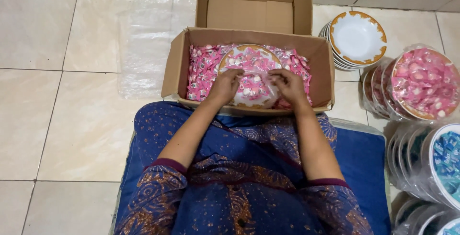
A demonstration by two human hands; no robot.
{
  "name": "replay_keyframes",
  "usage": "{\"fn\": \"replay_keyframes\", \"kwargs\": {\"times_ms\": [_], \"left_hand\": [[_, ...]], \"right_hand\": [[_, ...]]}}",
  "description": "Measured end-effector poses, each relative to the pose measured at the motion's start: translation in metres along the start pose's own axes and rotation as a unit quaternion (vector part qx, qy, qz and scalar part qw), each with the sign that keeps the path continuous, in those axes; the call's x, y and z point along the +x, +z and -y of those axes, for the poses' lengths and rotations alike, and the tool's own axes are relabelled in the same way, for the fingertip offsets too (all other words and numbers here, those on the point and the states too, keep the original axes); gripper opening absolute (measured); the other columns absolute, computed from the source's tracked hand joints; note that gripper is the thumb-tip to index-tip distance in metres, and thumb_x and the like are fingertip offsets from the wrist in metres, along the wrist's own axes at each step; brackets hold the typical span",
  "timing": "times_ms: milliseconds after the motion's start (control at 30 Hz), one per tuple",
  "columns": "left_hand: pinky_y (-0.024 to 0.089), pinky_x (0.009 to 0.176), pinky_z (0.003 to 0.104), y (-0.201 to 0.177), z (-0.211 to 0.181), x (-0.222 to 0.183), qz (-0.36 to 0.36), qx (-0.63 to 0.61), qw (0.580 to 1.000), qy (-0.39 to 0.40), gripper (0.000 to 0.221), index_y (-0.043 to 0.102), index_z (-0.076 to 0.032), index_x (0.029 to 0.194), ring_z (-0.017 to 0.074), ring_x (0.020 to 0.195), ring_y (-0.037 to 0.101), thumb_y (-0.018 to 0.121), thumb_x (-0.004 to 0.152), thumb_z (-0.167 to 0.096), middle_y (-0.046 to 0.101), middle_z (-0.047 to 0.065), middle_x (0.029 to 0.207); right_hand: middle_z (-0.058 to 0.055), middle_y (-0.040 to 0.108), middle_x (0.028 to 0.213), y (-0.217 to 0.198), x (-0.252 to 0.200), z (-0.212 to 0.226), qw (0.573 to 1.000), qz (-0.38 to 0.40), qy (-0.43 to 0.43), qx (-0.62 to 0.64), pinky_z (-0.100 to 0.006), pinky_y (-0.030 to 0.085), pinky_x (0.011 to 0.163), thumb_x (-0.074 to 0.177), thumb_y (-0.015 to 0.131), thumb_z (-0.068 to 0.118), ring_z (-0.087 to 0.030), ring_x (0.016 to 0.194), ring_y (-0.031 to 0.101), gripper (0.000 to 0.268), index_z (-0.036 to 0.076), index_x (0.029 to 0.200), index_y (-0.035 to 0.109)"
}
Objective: Packing pink candies from a cardboard box onto a plate covered with plastic wrap
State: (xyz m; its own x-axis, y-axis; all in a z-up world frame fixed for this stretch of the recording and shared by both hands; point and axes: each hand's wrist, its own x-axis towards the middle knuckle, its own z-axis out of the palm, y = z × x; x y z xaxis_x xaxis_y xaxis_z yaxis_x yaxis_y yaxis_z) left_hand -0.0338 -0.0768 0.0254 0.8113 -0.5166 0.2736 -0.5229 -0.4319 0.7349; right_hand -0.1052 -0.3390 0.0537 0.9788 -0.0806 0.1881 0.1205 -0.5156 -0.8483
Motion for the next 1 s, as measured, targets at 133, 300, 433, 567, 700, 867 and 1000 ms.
{"fn": "replay_keyframes", "kwargs": {"times_ms": [133, 300, 433, 567, 700, 867, 1000], "left_hand": [[0.055, 0.096, 0.047, -0.04, 0.026, -0.001, -0.059, 0.134, 0.987, -0.062, 0.032, 0.067, -0.012, 0.121, 0.0354, 0.112, 0.067, 0.057, 0.09, -0.009, 0.068, 0.014, 0.113], [0.037, 0.119, 0.054, -0.04, 0.089, -0.021, 0.388, 0.216, 0.856, -0.263, 0.087, 0.04, -0.014, 0.158, 0.0424, 0.143, 0.045, 0.066, 0.085, -0.053, 0.053, 0.022, 0.152], [0.046, 0.111, 0.053, -0.023, 0.098, -0.02, 0.411, 0.246, 0.843, -0.245, 0.072, 0.056, -0.025, 0.148, 0.0378, 0.135, 0.055, 0.076, 0.08, -0.04, 0.064, 0.015, 0.14], [0.053, 0.101, 0.053, -0.021, 0.117, -0.018, 0.325, 0.255, 0.861, -0.295, 0.052, 0.069, -0.028, 0.133, 0.0364, 0.125, 0.063, 0.075, 0.081, -0.024, 0.071, 0.014, 0.127], [0.056, 0.096, 0.052, -0.068, 0.03, -0.021, 0.221, 0.205, 0.893, -0.333, 0.039, 0.075, -0.026, 0.123, 0.0401, 0.118, 0.068, 0.064, 0.09, -0.011, 0.074, 0.017, 0.119], [0.056, 0.097, 0.053, -0.075, 0.03, -0.022, 0.175, 0.17, 0.904, -0.351, 0.042, 0.066, -0.027, 0.133, 0.0439, 0.118, 0.066, 0.059, 0.093, -0.015, 0.07, 0.021, 0.123], [0.055, 0.098, 0.051, -0.079, 0.026, -0.023, 0.129, 0.126, 0.914, -0.362, 0.045, 0.063, -0.025, 0.134, 0.0442, 0.12, 0.065, 0.065, 0.091, -0.012, 0.068, 0.025, 0.123]], "right_hand": [[-0.005, 0.075, 0.11, -0.049, 0.006, -0.036, 0.986, -0.041, 0.07, -0.143, -0.037, 0.057, 0.089, 0.095, 0.076, 0.02, -0.025, 0.105, 0.071, 0.026, 0.023, 0.121, 0.074], [-0.02, 0.063, 0.141, -0.041, -0.003, -0.024, 0.846, 0.354, 0.259, -0.302, -0.048, 0.039, 0.118, 0.077, 0.078, 0.043, -0.042, 0.135, 0.055, 0.083, 0.025, 0.153, 0.048], [-0.015, 0.074, 0.123, -0.04, -0.006, -0.057, 0.848, 0.367, 0.23, -0.305, -0.046, 0.047, 0.109, 0.066, 0.088, 0.044, -0.038, 0.124, 0.064, 0.074, 0.02, 0.133, 0.066], [-0.018, 0.075, 0.12, -0.035, 0.001, -0.105, 0.841, 0.34, 0.229, -0.353, -0.046, 0.049, 0.107, 0.076, 0.083, 0.031, -0.04, 0.122, 0.066, 0.054, 0.018, 0.127, 0.071], [-0.017, 0.075, 0.118, -0.047, -0.012, -0.088, 0.888, 0.213, 0.27, -0.307, -0.047, 0.054, 0.098, 0.082, 0.078, 0.019, -0.037, 0.117, 0.068, 0.043, 0.022, 0.125, 0.074], [-0.018, 0.074, 0.11, -0.056, -0.026, -0.066, 0.94, 0.11, 0.252, -0.204, -0.047, 0.055, 0.087, 0.074, 0.086, 0.024, -0.04, 0.107, 0.069, 0.037, 0.024, 0.111, 0.079], [-0.017, 0.071, 0.097, -0.061, -0.026, -0.056, 0.96, 0.044, 0.243, -0.134, -0.042, 0.058, 0.07, 0.071, 0.089, 0.024, -0.036, 0.087, 0.07, 0.038, 0.022, 0.108, 0.08]]}}
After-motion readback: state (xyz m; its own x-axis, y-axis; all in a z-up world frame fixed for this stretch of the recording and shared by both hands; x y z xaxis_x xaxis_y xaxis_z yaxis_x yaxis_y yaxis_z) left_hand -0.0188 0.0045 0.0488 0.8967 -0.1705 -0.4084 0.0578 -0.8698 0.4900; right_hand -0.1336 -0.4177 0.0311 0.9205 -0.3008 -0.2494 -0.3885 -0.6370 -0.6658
